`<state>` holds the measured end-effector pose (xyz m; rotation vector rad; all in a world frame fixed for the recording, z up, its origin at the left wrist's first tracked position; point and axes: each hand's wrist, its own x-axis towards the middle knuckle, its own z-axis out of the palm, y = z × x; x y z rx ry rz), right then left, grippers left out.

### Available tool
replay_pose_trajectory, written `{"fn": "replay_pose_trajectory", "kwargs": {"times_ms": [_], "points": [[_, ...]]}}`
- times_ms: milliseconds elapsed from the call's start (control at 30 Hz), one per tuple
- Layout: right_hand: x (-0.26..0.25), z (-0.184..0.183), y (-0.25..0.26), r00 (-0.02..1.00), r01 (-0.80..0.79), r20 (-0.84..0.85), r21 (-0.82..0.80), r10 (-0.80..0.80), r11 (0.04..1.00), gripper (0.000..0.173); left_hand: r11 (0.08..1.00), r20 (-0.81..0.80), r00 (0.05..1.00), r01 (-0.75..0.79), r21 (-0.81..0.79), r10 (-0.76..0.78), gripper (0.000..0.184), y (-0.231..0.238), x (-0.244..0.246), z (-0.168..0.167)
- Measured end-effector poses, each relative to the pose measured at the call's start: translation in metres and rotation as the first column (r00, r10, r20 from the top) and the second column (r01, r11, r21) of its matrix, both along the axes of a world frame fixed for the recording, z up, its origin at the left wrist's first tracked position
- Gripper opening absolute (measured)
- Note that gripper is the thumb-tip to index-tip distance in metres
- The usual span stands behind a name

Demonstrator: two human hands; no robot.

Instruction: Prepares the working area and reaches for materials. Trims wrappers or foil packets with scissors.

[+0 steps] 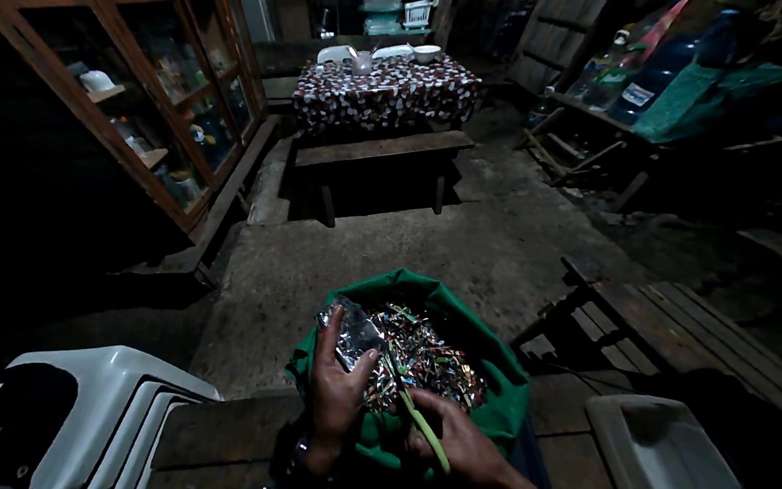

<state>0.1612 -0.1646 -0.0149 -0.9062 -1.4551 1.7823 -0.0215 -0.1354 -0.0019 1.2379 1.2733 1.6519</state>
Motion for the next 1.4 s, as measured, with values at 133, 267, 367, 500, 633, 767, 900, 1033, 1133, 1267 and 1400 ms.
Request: {"fn": "replay_pose_trajectory", "kwargs": {"times_ms": [133, 267, 367, 500, 633, 767, 900, 1033, 1133, 1267, 1400], "points": [[-0.006, 0.004, 0.002, 0.997, 0.080, -0.004, -0.016, -0.080, 0.997, 0.044, 1.000, -0.042, 0.999, 0.012, -0.004, -0.012, 0.079, -0.001, 0.003, -0.001], [-0.008, -0.002, 0.001, 0.992, 0.117, -0.045, -0.018, -0.117, 0.993, 0.044, 1.000, 0.004, 1.000, 0.016, 0.007, -0.016, 0.080, -0.001, 0.004, -0.003], [-0.010, -0.001, -0.001, 0.990, 0.137, -0.042, -0.011, -0.138, 0.990, 0.041, 1.000, 0.035, 0.999, 0.022, -0.007, -0.022, 0.082, -0.002, 0.006, -0.003], [-0.013, 0.006, 0.002, 0.988, 0.154, -0.015, -0.031, -0.155, 0.988, 0.038, 0.999, 0.027, 0.999, 0.032, -0.020, -0.032, 0.081, -0.006, 0.011, -0.003], [-0.013, 0.004, 0.003, 0.984, 0.170, -0.046, -0.032, -0.172, 0.985, 0.040, 1.000, 0.028, 0.999, 0.022, 0.011, -0.022, 0.080, -0.006, 0.011, -0.005], [-0.013, 0.001, 0.002, 0.982, 0.183, -0.046, -0.025, -0.184, 0.983, 0.038, 0.999, 0.048, 0.999, 0.024, 0.030, -0.025, 0.080, -0.005, 0.011, -0.007], [-0.012, 0.010, 0.009, 0.987, 0.157, -0.015, 0.003, -0.157, 0.988, 0.041, 0.998, 0.055, 0.997, 0.051, 0.028, -0.053, 0.080, -0.005, 0.012, -0.004], [-0.011, 0.013, 0.017, 0.985, 0.169, -0.022, 0.012, -0.168, 0.986, 0.037, 0.996, 0.019, 0.997, 0.072, 0.045, -0.073, 0.078, -0.005, 0.011, -0.003], [-0.010, 0.008, 0.018, 0.982, 0.187, -0.042, 0.030, -0.186, 0.982, 0.038, 0.998, 0.032, 0.998, 0.060, 0.032, -0.061, 0.078, -0.004, 0.011, -0.003], [-0.007, 0.004, 0.011, 0.980, 0.198, -0.005, -0.026, -0.198, 0.980, 0.034, 0.999, 0.043, 0.999, 0.026, 0.040, -0.027, 0.077, -0.002, 0.007, -0.001], [-0.001, 0.001, 0.004, 0.996, 0.094, 0.004, -0.028, -0.094, 0.995, 0.049, 0.997, 0.067, 0.998, -0.004, 0.071, -0.001, 0.074, 0.001, 0.003, -0.002]]}}
